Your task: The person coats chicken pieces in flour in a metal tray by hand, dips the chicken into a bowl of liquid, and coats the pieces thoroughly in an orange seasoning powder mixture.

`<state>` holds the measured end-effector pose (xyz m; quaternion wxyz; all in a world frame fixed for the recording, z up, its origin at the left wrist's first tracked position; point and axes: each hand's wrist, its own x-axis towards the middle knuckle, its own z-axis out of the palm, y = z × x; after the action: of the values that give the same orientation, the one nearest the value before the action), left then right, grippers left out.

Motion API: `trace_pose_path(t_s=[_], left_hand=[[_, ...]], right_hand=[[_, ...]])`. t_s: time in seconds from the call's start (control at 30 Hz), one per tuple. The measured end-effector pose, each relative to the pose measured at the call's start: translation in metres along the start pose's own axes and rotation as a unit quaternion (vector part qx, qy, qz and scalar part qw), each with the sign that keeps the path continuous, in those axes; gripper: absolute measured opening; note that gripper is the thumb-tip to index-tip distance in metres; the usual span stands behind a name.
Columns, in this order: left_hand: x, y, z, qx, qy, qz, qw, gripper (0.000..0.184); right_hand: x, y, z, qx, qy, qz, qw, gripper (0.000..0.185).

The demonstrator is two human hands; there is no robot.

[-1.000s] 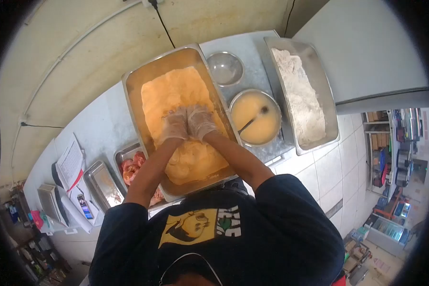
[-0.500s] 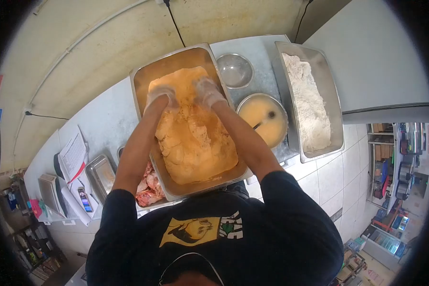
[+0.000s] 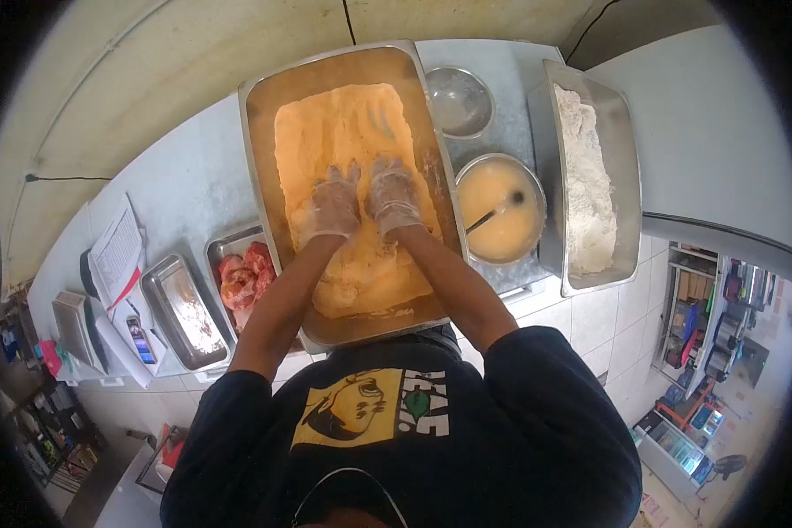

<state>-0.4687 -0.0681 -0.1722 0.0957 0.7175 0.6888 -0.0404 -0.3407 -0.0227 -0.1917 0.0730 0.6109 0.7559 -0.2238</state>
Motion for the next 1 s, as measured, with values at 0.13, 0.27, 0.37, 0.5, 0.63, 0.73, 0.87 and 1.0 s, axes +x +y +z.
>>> trace_pose_path(t_s=[0.13,0.27,0.37,0.5,0.63,0.73,0.87,1.0], left_hand=[[0.018,-0.012,0.027,-0.051,0.082,-0.003,0.995,0.061],[0.042,-0.044,0.013,-0.186,-0.095,0.045,0.977,0.044],[0.053,-0.048,-0.071,-0.113,-0.272,0.100,0.950,0.038],[0.039,-0.020,-0.125,0.006,-0.292,0.004,0.956,0.049],[0.037,0.012,-0.030,0.054,-0.061,-0.094,0.992,0.058],[0.041,0.001,-0.005,0.010,-0.011,-0.028,0.999,0.052],[0.054,-0.011,-0.013,-0.051,-0.037,-0.083,0.995,0.029],[0.058,-0.020,-0.002,-0.050,-0.011,-0.075,0.996,0.027]], right_hand=[[0.004,0.007,-0.012,0.130,-0.069,0.013,0.989,0.051],[0.005,0.004,-0.050,0.096,-0.066,-0.071,0.991,0.044],[0.038,0.024,-0.039,-0.111,-0.125,-0.218,0.961,0.047],[-0.012,-0.005,-0.082,-0.114,-0.048,-0.133,0.983,0.050],[0.007,0.009,-0.001,-0.166,0.182,-0.148,0.958,0.051],[0.008,-0.014,-0.007,-0.007,0.081,-0.081,0.993,0.049],[0.017,-0.008,0.011,0.098,0.139,-0.245,0.954,0.034],[0.074,0.043,0.050,-0.110,0.088,-0.229,0.963,0.037]])
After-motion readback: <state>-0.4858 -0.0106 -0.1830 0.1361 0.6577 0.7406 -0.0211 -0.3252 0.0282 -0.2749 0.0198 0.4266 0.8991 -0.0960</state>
